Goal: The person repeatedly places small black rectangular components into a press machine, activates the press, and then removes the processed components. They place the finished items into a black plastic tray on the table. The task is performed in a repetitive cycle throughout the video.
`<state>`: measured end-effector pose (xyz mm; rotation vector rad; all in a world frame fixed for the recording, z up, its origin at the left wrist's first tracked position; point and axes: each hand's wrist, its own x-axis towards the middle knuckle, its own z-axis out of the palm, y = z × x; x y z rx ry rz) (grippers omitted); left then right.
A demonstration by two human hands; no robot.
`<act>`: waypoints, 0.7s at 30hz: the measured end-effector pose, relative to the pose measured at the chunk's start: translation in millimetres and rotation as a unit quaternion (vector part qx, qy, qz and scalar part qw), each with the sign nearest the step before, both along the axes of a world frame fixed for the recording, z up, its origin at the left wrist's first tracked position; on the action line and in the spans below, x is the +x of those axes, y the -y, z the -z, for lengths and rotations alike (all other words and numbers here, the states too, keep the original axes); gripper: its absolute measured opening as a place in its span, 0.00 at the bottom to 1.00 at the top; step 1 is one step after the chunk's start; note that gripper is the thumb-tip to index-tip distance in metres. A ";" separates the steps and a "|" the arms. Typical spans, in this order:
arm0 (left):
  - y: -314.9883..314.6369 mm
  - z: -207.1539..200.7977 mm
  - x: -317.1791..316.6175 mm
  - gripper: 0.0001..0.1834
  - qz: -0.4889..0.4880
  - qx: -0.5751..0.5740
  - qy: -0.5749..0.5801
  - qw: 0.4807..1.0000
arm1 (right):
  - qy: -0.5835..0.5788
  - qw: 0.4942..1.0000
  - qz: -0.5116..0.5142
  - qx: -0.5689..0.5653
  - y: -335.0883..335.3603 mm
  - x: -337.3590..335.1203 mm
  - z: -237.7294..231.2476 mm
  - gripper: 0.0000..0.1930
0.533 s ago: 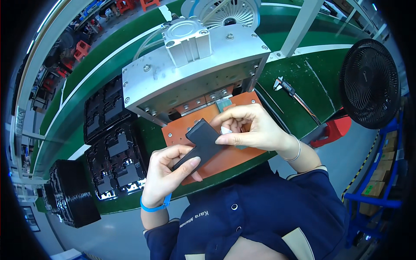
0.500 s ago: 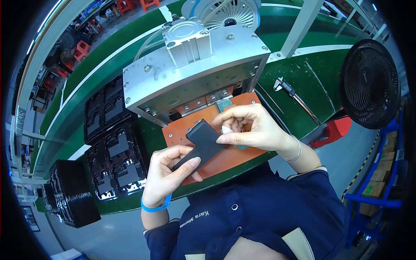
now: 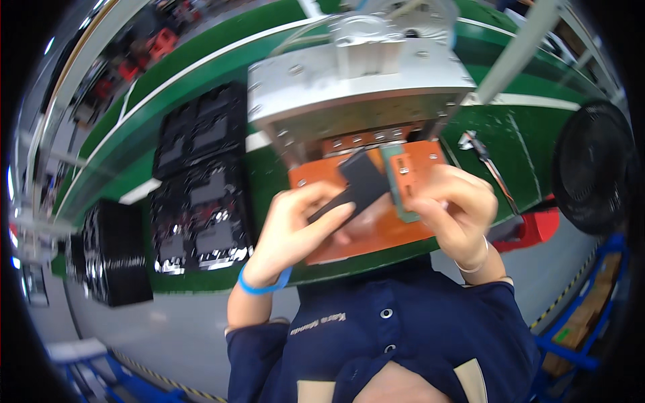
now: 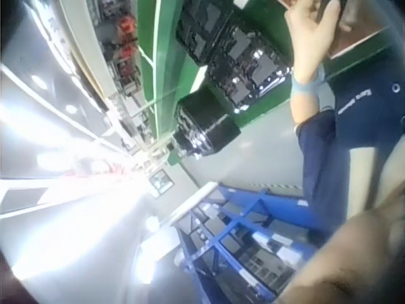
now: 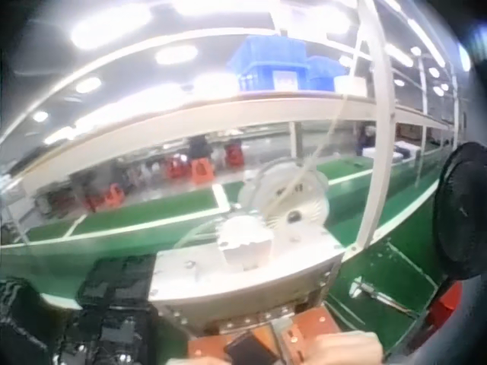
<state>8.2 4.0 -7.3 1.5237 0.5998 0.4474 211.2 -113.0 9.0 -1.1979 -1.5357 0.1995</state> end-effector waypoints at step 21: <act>6.7 -2.4 22.5 0.09 0.027 0.061 0.050 0.997 | 0.059 0.780 -0.623 0.011 1.0 -197.6 29.4 0.10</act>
